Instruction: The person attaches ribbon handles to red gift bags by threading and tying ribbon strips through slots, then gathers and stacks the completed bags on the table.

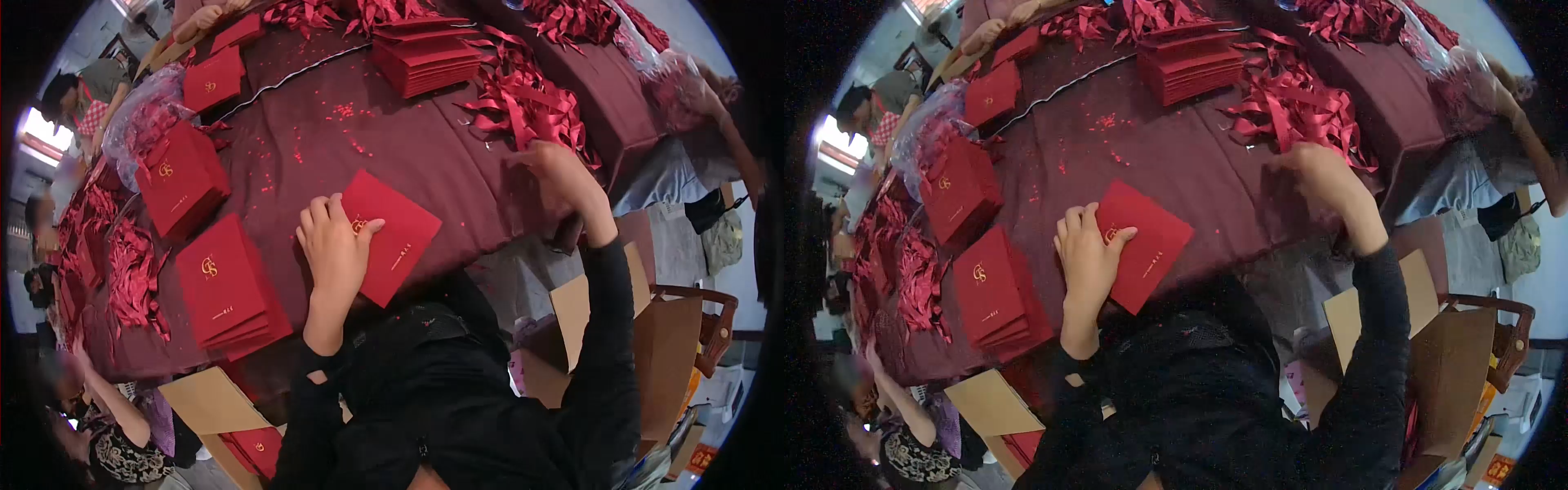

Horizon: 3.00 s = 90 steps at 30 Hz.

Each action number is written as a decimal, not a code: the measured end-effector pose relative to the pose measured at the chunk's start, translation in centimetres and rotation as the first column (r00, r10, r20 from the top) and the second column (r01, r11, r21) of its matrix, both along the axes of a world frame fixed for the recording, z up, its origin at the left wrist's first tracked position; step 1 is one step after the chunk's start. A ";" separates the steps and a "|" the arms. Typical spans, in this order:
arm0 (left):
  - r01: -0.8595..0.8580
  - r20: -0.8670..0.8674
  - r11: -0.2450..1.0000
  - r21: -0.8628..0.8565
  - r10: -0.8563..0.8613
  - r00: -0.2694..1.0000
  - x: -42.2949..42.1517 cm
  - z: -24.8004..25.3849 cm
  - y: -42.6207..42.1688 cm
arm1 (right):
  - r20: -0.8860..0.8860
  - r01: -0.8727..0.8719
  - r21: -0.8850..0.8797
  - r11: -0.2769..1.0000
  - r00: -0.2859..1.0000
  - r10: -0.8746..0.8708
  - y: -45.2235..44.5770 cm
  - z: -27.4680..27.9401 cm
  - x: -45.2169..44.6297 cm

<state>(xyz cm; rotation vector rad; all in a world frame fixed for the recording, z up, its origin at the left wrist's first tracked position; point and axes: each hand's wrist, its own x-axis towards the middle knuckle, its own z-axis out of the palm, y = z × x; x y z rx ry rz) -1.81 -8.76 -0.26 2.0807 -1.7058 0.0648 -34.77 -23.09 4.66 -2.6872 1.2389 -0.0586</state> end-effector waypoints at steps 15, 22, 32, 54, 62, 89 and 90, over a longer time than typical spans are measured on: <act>-0.019 -0.220 1.000 0.023 0.023 0.975 0.1 0.6 0.8 | 0.287 0.106 -0.141 0.984 0.956 -0.062 0.0 -3.3 0.4; 0.037 -0.687 0.990 -0.133 -0.119 0.717 2.0 -1.6 1.2 | 0.026 -0.021 -0.343 0.939 0.999 0.032 -1.1 -3.5 -0.6; -0.042 -0.849 0.980 -0.192 -0.144 0.508 1.0 -0.9 2.1 | 0.977 -0.356 -0.067 0.932 -0.213 -0.011 4.7 6.0 12.3; -0.134 -0.948 0.972 -0.193 -0.150 0.280 0.0 -1.9 2.6 | 0.726 -0.131 0.101 0.986 0.688 0.017 9.3 -4.7 19.7; -0.163 -0.921 0.958 -0.234 -0.165 0.353 0.0 -2.3 2.8 | 0.681 -0.028 0.123 0.992 0.729 -0.064 9.1 -4.2 20.8; 0.130 -0.922 0.991 0.044 0.091 -0.377 1.6 -0.5 2.8 | 0.477 -0.109 -0.234 0.966 0.853 0.211 7.4 -5.7 18.9; 0.147 -0.951 0.985 0.084 0.124 -0.284 1.1 -0.6 2.6 | 0.517 -0.168 -0.201 0.965 0.819 0.250 7.3 -5.6 18.4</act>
